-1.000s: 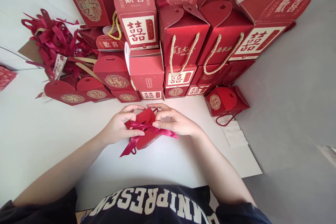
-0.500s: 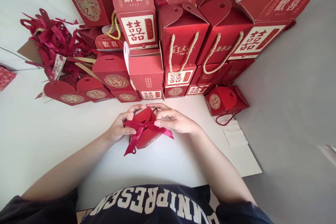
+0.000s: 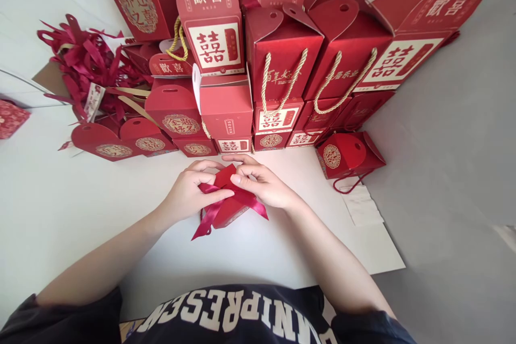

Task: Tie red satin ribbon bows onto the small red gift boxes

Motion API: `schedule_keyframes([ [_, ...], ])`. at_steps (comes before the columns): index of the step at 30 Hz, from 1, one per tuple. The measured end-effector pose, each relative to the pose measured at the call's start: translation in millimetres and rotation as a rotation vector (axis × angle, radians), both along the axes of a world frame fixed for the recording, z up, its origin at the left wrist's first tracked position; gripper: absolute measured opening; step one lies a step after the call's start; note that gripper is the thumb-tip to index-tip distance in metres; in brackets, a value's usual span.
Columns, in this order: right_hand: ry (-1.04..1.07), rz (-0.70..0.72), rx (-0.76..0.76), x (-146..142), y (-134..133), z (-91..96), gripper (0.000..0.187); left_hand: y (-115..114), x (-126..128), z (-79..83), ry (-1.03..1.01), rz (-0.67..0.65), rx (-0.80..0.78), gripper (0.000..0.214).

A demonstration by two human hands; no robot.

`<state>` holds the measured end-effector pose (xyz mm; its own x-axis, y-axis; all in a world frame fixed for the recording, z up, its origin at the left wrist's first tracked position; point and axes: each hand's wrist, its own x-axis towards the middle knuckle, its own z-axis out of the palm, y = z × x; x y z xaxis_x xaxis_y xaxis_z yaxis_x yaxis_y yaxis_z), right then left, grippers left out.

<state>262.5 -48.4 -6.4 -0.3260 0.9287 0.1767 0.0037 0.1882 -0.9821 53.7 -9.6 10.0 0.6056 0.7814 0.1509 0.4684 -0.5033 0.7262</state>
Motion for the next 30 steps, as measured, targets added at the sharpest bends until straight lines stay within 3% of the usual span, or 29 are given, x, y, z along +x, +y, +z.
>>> schedule_keyframes([
  [6,0.055,-0.061,-0.074,-3.1,4.6,-12.5,0.039,8.4,-8.2,1.9,0.124,-0.088,0.018,0.027],
  [16,0.321,-0.079,-0.306,-7.3,5.6,-24.8,0.035,12.5,-11.2,5.2,0.18,-0.148,0.011,0.038],
  [22,0.482,-0.059,-0.444,-11.7,5.3,-28.8,0.02,12.4,-11.7,7.0,0.165,-0.167,-0.016,0.038],
  [25,0.488,-0.075,-0.48,-13.3,4.7,-29.5,0.024,14.5,-15.7,2.9,0.085,-0.177,-0.106,0.037],
  [30,0.352,-0.121,-0.294,-4.8,7.0,-28.9,0.032,28.9,-30.2,-4.7,-0.192,-0.276,-0.408,0.046],
])
